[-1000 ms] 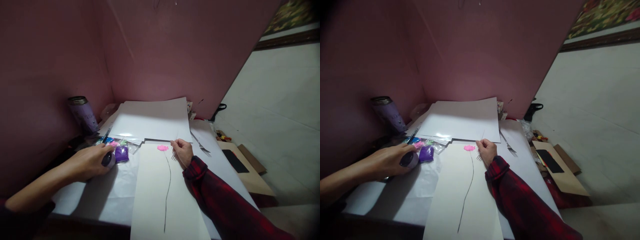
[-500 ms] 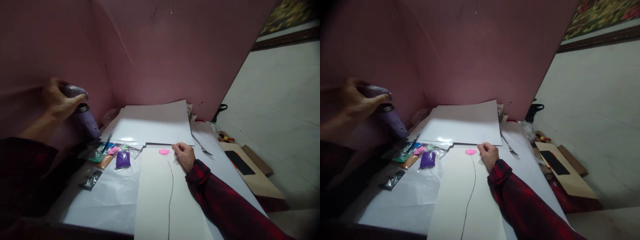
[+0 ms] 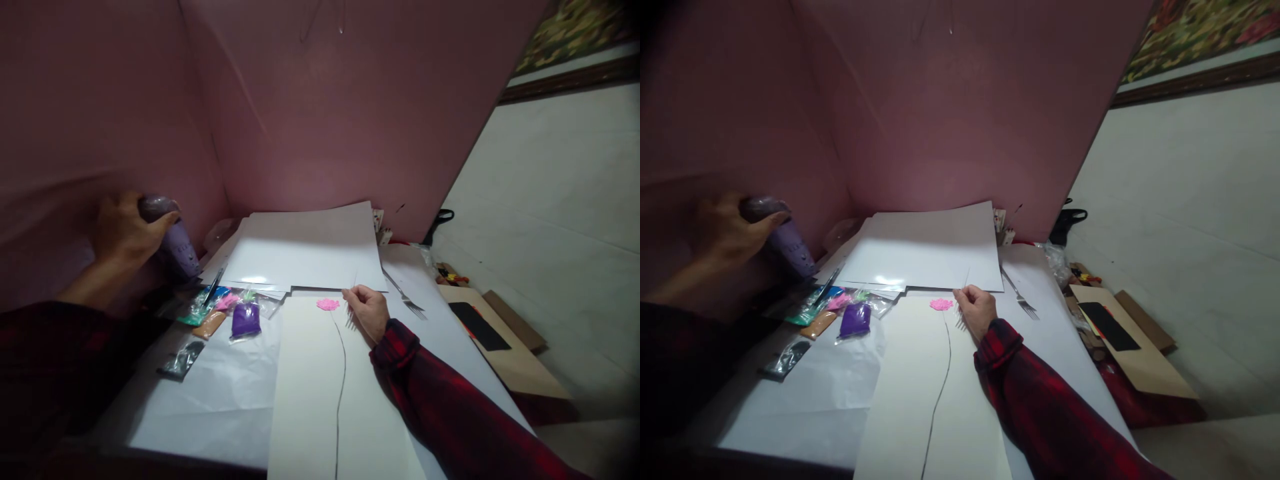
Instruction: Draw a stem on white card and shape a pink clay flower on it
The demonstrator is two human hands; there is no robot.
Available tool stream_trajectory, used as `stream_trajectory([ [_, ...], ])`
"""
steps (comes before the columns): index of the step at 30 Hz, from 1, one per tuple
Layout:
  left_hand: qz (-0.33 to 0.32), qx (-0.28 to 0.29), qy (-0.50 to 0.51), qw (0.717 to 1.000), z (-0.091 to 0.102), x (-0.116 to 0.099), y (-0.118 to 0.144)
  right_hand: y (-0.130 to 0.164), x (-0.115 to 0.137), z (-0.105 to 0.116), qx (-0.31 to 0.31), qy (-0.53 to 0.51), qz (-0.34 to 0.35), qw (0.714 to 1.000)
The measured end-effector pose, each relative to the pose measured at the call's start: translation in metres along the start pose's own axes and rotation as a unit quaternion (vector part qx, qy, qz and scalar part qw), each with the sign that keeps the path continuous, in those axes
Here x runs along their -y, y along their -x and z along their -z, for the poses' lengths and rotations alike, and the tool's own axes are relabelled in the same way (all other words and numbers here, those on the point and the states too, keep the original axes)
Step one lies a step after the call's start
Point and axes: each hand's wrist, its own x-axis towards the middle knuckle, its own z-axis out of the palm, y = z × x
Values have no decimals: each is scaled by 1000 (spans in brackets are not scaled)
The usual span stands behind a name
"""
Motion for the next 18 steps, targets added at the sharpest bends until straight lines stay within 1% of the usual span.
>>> stream_trajectory([
  [1,47,0,-36,998,3,-4,2,0,1,0,0,-1,-1,1000],
  [2,75,-1,-68,995,6,-9,5,0,1,0,0,-2,-3,1000],
  [3,81,-10,-95,992,8,-14,8,1,1,-1,0,-2,-4,1000],
  [4,72,-33,-116,990,10,-20,12,1,1,-1,1,-1,-5,1000],
  [5,45,-66,-128,988,10,-27,15,1,2,-1,2,-1,-4,1000],
  [6,3,-92,-134,987,10,-34,17,1,2,-1,3,-1,-3,1000],
  [7,-48,-104,-132,985,8,-41,20,1,2,-1,2,-2,-3,1000],
  [8,-85,-112,-123,982,5,-50,23,1,2,-1,0,-4,-4,1000],
  [9,-103,-115,-115,981,2,-59,26,1,2,-1,-3,-4,-3,1000],
  [10,-122,-102,-104,982,-2,-69,29,1,3,-1,-6,-4,-2,1000],
  [13,-173,-102,-39,979,-12,-102,47,2,6,0,-7,-12,-7,1000],
  [14,-193,-91,-13,977,-15,-114,55,2,8,-1,-8,-19,-12,1000],
  [17,-215,-69,65,972,-28,-143,80,4,12,-1,-17,-29,-27,999],
  [18,-226,-52,85,969,-34,-151,89,4,12,-1,-20,-27,-29,999],
])
